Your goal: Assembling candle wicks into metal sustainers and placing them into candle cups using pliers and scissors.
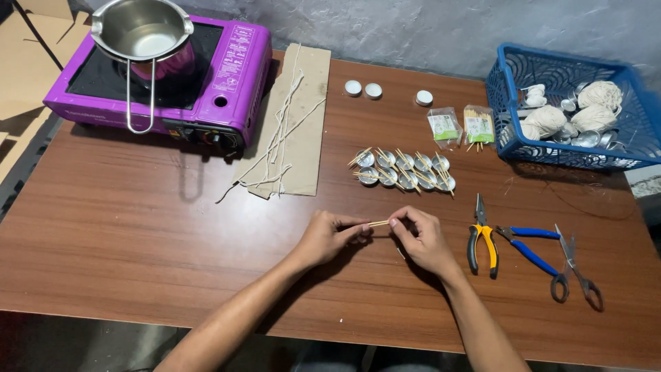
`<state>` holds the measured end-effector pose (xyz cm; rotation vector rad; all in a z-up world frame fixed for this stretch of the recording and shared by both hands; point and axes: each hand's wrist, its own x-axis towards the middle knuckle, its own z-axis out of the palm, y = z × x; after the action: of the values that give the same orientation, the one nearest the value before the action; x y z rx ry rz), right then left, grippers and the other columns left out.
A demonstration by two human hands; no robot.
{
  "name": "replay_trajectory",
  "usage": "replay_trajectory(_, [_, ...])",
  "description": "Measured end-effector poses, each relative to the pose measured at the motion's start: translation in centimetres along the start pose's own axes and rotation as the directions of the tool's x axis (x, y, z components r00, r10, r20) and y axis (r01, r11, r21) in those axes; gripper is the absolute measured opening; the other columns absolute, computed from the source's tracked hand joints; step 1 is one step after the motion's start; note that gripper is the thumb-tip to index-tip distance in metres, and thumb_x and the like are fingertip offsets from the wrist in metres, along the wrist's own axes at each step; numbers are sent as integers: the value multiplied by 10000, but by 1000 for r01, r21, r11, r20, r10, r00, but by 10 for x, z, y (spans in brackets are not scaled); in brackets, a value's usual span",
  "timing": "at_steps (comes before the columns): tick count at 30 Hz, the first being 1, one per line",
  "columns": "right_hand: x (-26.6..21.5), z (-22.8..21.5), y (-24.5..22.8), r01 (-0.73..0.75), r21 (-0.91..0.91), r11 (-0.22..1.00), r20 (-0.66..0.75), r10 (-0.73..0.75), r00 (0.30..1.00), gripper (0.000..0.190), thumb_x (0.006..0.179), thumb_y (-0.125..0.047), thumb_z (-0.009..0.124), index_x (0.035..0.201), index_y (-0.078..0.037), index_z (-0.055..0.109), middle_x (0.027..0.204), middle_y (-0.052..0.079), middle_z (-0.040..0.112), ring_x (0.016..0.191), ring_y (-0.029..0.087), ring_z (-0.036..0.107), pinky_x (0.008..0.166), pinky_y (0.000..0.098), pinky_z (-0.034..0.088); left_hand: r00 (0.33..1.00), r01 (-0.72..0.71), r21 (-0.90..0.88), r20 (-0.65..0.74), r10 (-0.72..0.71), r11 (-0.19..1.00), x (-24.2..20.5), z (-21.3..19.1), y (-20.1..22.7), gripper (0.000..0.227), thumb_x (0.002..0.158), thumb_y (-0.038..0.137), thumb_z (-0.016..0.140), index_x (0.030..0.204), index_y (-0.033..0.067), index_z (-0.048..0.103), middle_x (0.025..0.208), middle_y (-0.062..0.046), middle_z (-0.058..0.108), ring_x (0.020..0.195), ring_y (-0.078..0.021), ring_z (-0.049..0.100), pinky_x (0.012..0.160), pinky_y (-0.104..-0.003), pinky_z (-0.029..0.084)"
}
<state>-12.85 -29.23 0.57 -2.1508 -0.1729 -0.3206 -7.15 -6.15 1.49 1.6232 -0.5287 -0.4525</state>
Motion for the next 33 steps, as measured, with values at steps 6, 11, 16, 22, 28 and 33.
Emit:
replay_trajectory(6, [4,5,-28,-104,115,988,-36,109,993,140,969,-96,647,896,-84,765,542,68,664,510,131,589,495,270,500,959,-280,279,48,278,919,-8,-7,30,177,971,124,664,1091,62,778,828,-179,769,775,-330,770,621,-375,608])
replay_trajectory(11, [2,7,-29,-148,167,975,-67,161,985,137,967,-88,652,892,-71,765,580,68,697,513,114,598,492,254,504,962,-266,309,31,270,913,-3,-8,8,175,962,141,668,1080,89,786,850,-153,769,824,-332,760,684,-377,600])
replay_trajectory(16, [0,9,-23,-169,158,973,-80,184,980,125,968,-107,663,910,-66,766,624,86,729,513,118,610,482,260,502,975,-195,276,-50,216,941,-2,-3,-1,158,943,155,702,1049,83,793,862,-154,778,853,-330,766,699,-371,606])
replay_trajectory(22, [1,7,-28,-152,153,976,-88,167,982,130,970,-90,649,932,-64,770,636,78,736,504,112,593,485,259,500,988,-2,29,-154,7,1000,-1,-1,6,131,911,112,730,1005,45,791,602,-129,724,500,-146,688,454,-222,535])
replay_trajectory(28, [-3,-25,-12,-52,-75,996,1,52,999,218,812,-95,801,999,-10,729,703,180,701,518,194,583,499,349,492,985,43,-126,-159,-63,991,-1,-4,11,163,922,73,698,1034,-24,765,726,-200,759,568,-167,727,474,-228,579])
replay_trajectory(33, [-6,-48,-33,-47,-264,963,429,161,889,308,704,-264,879,858,-60,706,718,161,735,627,343,688,606,456,548,977,23,-44,-212,-32,999,6,-10,-11,119,896,116,755,995,69,800,785,-158,772,643,-179,732,503,-274,599])
